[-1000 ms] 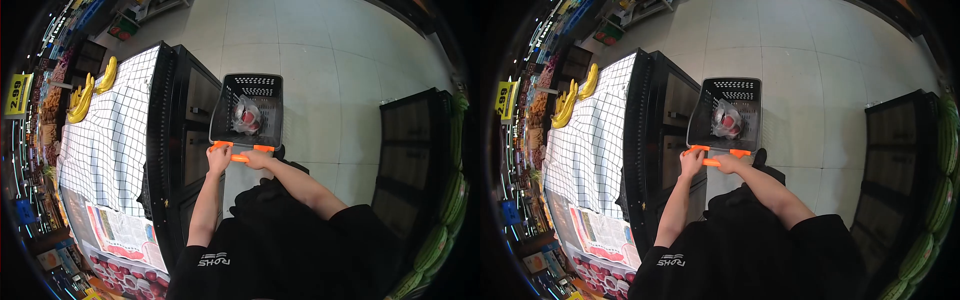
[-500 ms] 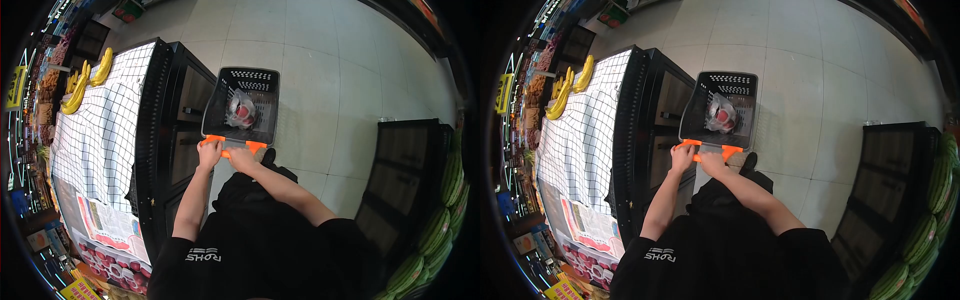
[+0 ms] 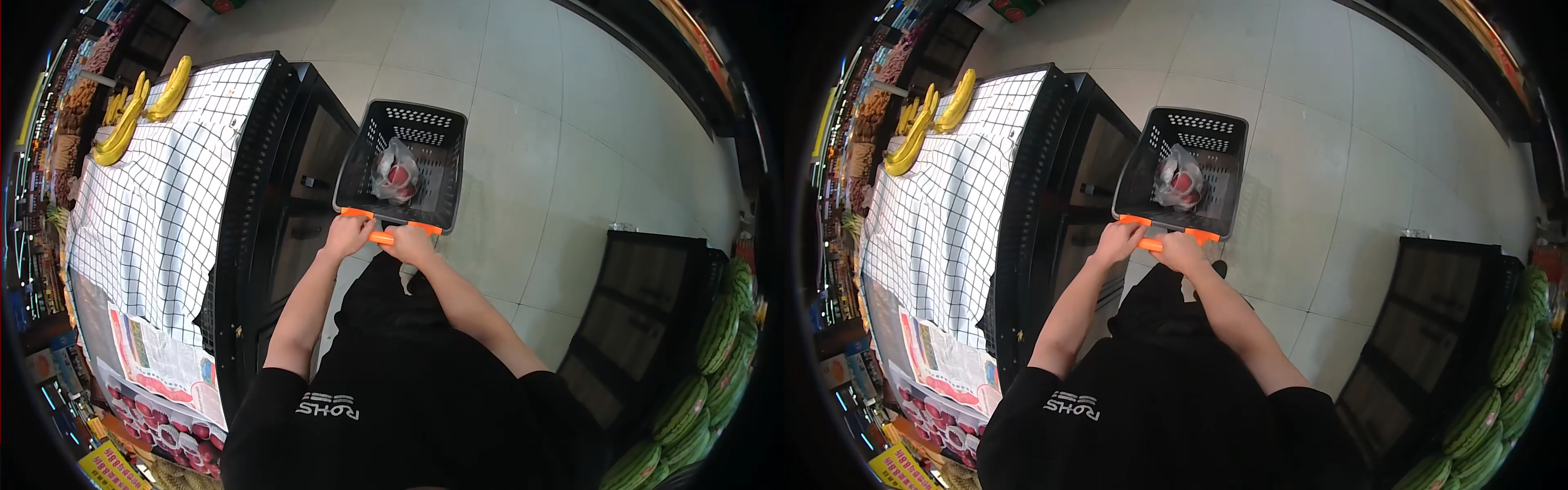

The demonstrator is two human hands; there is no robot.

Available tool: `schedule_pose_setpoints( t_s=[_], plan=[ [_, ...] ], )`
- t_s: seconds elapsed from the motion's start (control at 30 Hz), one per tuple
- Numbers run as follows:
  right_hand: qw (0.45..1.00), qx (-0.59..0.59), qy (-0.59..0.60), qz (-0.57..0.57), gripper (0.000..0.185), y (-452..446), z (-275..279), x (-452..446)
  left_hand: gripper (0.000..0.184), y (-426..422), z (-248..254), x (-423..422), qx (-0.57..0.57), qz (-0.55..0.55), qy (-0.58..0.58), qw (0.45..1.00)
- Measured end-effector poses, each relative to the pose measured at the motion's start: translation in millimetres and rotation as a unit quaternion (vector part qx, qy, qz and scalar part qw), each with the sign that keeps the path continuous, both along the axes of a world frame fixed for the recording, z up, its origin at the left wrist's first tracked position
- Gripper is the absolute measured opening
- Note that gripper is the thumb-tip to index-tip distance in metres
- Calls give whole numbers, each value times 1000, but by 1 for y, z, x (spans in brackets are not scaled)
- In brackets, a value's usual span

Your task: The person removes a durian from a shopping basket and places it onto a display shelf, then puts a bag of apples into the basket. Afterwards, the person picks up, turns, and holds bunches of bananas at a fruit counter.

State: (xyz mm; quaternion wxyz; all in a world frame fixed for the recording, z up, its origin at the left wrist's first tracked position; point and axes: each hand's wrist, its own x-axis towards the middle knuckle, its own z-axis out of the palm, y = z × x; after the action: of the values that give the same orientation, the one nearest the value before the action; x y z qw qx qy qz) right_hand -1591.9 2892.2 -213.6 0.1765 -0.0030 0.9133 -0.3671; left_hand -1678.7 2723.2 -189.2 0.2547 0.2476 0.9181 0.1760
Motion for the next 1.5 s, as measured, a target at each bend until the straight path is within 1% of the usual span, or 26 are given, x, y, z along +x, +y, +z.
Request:
schedule_pose_setpoints(
  t_s=[0.03, 0.07, 0.1, 0.17, 0.2, 0.27, 0.33, 0.4, 0.43, 0.5, 0.53, 0.57, 0.6, 0.63, 0.67, 0.73, 0.77, 0.8, 0.97, 1.03, 1.1, 1.23, 1.4, 1.5],
  plan=[
    [999, -22, 47, -8, 39, 7, -1, -5, 36, 1, -1, -11, 5, 2, 2, 1000],
    [999, -17, 50, -6, 39, 14, -2, -11, 39, 2, -2, -21, -1, 20, -27, 999],
    [999, -29, 23, -13, 43, 19, 4, -20, 43, 2, -3, -33, -5, 38, -56, 998],
    [997, -65, -16, -36, 54, 28, 13, -37, 44, 7, -8, -56, -6, 29, -72, 997],
    [997, -59, -15, -38, 54, 28, 10, -41, 46, 12, -10, -65, -12, 17, -90, 996],
    [991, -66, -27, -111, 54, 34, 4, -56, 45, 21, -10, -71, -13, 39, -81, 996],
    [992, -48, -17, -112, 51, 37, -3, -72, 43, 24, -19, -82, 7, 49, -70, 996],
    [988, 53, 11, -146, 50, 34, -4, -80, 42, 28, -21, -90, 29, 47, -62, 997],
    [987, 58, 7, -148, 50, 31, -4, -85, 42, 30, -21, -93, 43, 47, -49, 997],
    [976, 111, 6, -187, 51, 28, -3, -97, 41, 35, -23, -101, 50, 46, -56, 996],
    [975, 115, 1, -189, 51, 26, -1, -103, 41, 38, -23, -104, 53, 48, -58, 996],
    [967, 114, -20, -225, 52, 23, -8, -116, 40, 38, -31, -114, 51, 49, -61, 996],
    [956, 120, -38, -266, 53, 24, -3, -123, 40, 42, -27, -116, 55, 47, -66, 995],
    [947, 93, -57, -301, 55, 32, 10, -135, 40, 46, -28, -121, 54, 46, -69, 995],
    [937, 67, -93, -330, 57, 37, 4, -141, 40, 49, -27, -124, 50, 47, -68, 995],
    [922, 120, -106, -352, 58, 41, -1, -149, 40, 52, -28, -126, 56, 43, -72, 995],
    [922, 121, -108, -352, 58, 42, -2, -150, 39, 54, -28, -127, 64, 49, -67, 995],
    [923, 124, -109, -348, 57, 41, -12, -162, 39, 53, -38, -136, 65, 60, -62, 994],
    [916, 130, -108, -364, 49, 54, -2, -174, 38, 65, -33, -145, 67, 60, -63, 994],
    [916, 131, -108, -363, 49, 55, -9, -187, 38, 67, -42, -154, 60, 66, -65, 994],
    [914, 143, -93, -369, 48, 60, -10, -193, 38, 73, -41, -160, 60, 74, -56, 994],
    [915, 148, -69, -369, 46, 73, -16, -208, 37, 84, -35, -176, 55, 76, -78, 993],
    [918, 140, -63, -365, 44, 88, -22, -233, 37, 98, -39, -196, 54, 97, -93, 990],
    [922, 127, -67, -360, 43, 100, -23, -253, 37, 109, -44, -211, 38, 105, -71, 991]
  ],
)
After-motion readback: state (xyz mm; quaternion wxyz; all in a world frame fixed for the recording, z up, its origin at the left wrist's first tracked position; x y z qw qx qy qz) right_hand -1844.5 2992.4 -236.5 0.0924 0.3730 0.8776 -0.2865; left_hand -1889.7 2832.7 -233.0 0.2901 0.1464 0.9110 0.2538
